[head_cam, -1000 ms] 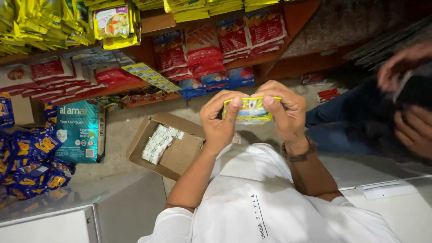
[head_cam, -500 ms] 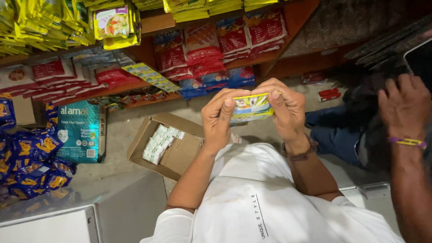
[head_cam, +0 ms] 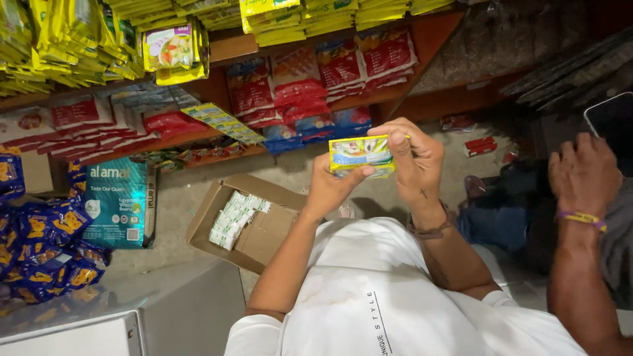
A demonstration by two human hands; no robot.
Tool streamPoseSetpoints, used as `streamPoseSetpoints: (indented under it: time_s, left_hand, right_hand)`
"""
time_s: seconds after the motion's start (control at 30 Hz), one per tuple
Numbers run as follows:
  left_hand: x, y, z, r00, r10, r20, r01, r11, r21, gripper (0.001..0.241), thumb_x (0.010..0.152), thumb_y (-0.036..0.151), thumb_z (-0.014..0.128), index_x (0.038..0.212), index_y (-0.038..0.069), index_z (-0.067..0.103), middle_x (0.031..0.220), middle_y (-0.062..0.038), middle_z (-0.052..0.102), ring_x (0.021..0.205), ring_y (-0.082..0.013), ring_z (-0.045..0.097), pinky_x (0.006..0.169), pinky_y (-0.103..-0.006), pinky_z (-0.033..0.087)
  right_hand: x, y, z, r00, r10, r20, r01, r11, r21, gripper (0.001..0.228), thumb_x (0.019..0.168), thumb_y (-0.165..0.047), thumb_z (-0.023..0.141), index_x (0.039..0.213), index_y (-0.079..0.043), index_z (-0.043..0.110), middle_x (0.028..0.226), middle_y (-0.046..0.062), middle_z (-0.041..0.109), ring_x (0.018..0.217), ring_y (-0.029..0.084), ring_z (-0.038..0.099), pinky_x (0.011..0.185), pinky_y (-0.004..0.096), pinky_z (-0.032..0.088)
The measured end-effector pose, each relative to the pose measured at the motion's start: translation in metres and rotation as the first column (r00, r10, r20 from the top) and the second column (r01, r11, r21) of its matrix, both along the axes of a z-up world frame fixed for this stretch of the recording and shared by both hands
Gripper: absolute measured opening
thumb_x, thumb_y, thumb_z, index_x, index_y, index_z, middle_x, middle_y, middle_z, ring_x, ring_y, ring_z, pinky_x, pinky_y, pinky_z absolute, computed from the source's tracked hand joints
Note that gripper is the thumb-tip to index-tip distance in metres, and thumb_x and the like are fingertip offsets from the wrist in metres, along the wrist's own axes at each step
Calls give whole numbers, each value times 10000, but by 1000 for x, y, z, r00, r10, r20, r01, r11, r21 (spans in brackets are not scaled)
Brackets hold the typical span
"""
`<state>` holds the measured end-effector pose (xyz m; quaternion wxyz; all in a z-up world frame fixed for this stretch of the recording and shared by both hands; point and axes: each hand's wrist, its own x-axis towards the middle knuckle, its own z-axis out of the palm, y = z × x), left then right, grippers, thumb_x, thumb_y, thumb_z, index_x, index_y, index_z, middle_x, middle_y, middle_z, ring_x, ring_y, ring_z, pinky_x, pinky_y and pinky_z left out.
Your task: Organizing and arranging various product packets on store shelves.
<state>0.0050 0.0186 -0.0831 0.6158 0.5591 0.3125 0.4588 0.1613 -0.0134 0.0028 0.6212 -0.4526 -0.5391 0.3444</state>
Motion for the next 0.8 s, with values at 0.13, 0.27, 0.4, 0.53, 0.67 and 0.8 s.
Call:
streamPoseSetpoints:
  time_s: [0.13,0.27,0.4,0.53,0.67,0.8]
  left_hand:
    - [2,-1,-3,998,67,-3,-67,997,34,249,902,90,822,1116,-4,736,1036,-48,777,925,-97,711,849,-286,590]
    - [-2,-2,9,988,153,-14,-149,979,138,219,909,96,820,1089,-4,744,1026,-51,780,916,-99,716,850,-281,589]
    - [-17,3,12,974,226,-15,-224,971,83,204,896,99,832,1053,-6,756,1003,-62,783,886,-106,719,826,-292,592]
    - [-34,5,39,946,312,90,-316,948,29,248,903,171,834,1072,6,760,1013,-66,781,886,-113,722,836,-302,595]
    - [-54,0,46,903,402,151,-415,908,63,362,899,273,862,1108,3,738,1037,-56,765,907,-117,701,867,-293,577]
    - [-74,-7,42,866,461,192,-482,873,77,439,887,313,883,1146,12,696,1040,-41,741,905,-110,679,858,-286,560]
  right_hand:
    - [1,3,-7,1000,-13,-19,12,1000,-17,440,1120,-345,553,1095,66,711,1035,96,679,932,110,615,833,247,495]
    - [8,7,-21,966,116,-232,-129,991,-44,459,1129,-361,599,1246,72,696,1085,77,661,987,111,616,883,247,493]
    - [14,13,-17,852,285,-440,-311,950,12,645,1025,-429,679,1441,49,561,1260,93,696,1140,150,653,1026,283,511]
    - [11,22,-26,845,526,-94,-522,850,70,845,824,-286,840,1502,16,437,1399,100,588,1299,206,557,1132,369,431]
    - [3,30,-97,811,513,283,-468,858,-213,532,762,-45,826,1277,-30,692,1264,112,710,1150,201,672,1022,362,526]
    - [9,33,-122,804,433,408,-378,901,-212,422,733,-2,801,1148,-34,737,1170,109,739,1096,191,693,969,324,554]
